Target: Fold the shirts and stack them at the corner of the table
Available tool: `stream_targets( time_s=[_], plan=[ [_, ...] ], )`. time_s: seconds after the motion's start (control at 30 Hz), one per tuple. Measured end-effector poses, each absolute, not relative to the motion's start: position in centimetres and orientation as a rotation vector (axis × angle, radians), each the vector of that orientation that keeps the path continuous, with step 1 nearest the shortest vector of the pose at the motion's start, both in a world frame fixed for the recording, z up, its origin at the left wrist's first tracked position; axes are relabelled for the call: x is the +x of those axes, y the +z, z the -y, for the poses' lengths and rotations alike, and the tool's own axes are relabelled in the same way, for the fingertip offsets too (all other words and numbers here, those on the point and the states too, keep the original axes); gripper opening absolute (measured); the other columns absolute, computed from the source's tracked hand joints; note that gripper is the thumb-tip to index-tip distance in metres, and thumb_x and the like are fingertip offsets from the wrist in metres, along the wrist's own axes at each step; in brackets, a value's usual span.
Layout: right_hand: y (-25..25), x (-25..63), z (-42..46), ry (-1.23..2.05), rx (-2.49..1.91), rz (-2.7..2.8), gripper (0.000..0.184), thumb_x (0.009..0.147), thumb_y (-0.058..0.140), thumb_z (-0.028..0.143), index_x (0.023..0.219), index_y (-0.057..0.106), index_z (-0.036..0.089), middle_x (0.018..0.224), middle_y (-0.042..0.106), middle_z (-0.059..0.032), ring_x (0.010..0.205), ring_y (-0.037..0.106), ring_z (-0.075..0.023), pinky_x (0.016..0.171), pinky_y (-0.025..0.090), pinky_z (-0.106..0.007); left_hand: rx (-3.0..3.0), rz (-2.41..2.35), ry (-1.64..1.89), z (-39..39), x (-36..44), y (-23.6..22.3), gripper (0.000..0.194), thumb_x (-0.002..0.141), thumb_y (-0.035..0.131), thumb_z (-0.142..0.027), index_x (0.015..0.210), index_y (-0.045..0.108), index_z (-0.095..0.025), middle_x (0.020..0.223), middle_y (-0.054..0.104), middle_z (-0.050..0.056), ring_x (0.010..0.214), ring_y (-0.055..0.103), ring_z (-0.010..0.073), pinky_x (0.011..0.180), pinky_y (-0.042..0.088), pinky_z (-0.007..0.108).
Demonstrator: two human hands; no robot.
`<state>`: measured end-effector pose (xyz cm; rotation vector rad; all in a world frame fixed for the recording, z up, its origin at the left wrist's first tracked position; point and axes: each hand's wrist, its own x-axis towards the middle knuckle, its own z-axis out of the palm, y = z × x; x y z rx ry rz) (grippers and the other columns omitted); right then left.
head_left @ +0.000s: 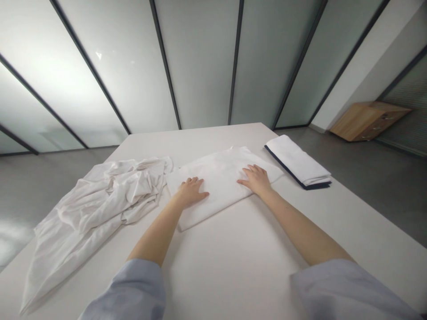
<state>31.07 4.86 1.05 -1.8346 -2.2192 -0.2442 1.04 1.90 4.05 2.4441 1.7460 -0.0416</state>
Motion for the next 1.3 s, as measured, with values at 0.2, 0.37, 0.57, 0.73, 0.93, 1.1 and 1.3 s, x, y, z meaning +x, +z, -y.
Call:
stream_targets(
  time_s=[0.2,0.37,0.57,0.73,0.93,1.1,1.3],
  plan=[
    [1.7,31.7,-4.8,-0.27,-1.98,2.035,0.03,0.091,0.054,0.04,0.105,0.069,0.018,0.101,0.071,-0.0142,0.096,0.063,-0.029,0.084,0.043,-0.04,2.441,-1.766,0.102,-1.6,1.4,3.7,0.057,0.089,0.048,-0.055,0.137,0.049,-0.026,0.127,0.059,0.012,0.118,0.056,0.0299,0.102,0.041,0.043],
    [2.5,30.6,-3.9,-0.102,-2.034,2.079,0.036,0.095,0.044,0.045,0.095,0.07,0.021,0.076,0.072,-0.0077,0.077,0.067,-0.0237,0.064,0.04,-0.03,2.482,-1.748,0.229,-1.7,1.5,1.5,0.061,0.091,0.043,-0.059,0.145,0.042,-0.029,0.154,0.037,0.011,0.143,0.029,0.0329,0.114,0.026,0.048],
    [2.6,29.8,-3.4,-0.005,-1.962,2.199,0.039,0.093,0.046,0.052,0.093,0.07,0.022,0.075,0.072,-0.0059,0.073,0.067,-0.0228,0.061,0.039,-0.029,2.407,-1.79,0.135,-2.2,1.6,1.1,0.067,0.091,0.038,-0.063,0.149,0.035,-0.03,0.162,0.022,0.01,0.148,0.019,0.0337,0.117,0.017,0.056],
    [2.3,30.1,-3.7,-0.102,-1.811,2.189,0.033,0.092,0.047,0.044,0.097,0.07,0.02,0.087,0.072,-0.0079,0.083,0.065,-0.0233,0.071,0.043,-0.031,2.276,-1.952,0.115,-2.8,1.4,1.2,0.072,0.089,0.036,-0.067,0.15,0.033,-0.03,0.162,0.02,0.009,0.148,0.018,0.0348,0.116,0.016,0.058],
    [1.4,30.7,-4.0,-0.14,-1.779,2.1,0.024,0.089,0.051,0.038,0.089,0.067,0.02,0.095,0.069,-0.0092,0.088,0.062,-0.0237,0.072,0.043,-0.031,2.193,-2.212,0.136,-2.5,1.3,1.6,0.073,0.089,0.034,-0.066,0.147,0.037,-0.022,0.157,0.029,0.019,0.14,0.031,0.0419,0.107,0.029,0.06],
    [1.0,30.7,-4.2,0.095,-1.773,2.117,0.038,0.093,0.043,0.048,0.076,0.064,0.022,0.075,0.066,-0.004,0.07,0.059,-0.0192,0.062,0.039,-0.029,2.293,-2.187,0.129,-1.4,1.8,2.9,0.058,0.09,0.039,-0.062,0.126,0.056,-0.019,0.13,0.059,0.018,0.12,0.052,0.0368,0.096,0.042,0.05],
    [-0.1,31.9,-5.4,-0.046,-1.932,2.02,0.036,0.089,0.051,0.048,0.093,0.071,0.018,0.103,0.067,-0.0132,0.096,0.06,-0.0284,0.082,0.044,-0.038,2.39,-1.997,0.017,-0.2,3.5,4.5,0.047,0.091,0.043,-0.057,0.109,0.062,-0.018,0.107,0.069,0.016,0.107,0.061,0.0312,0.091,0.046,0.043]
  ],
)
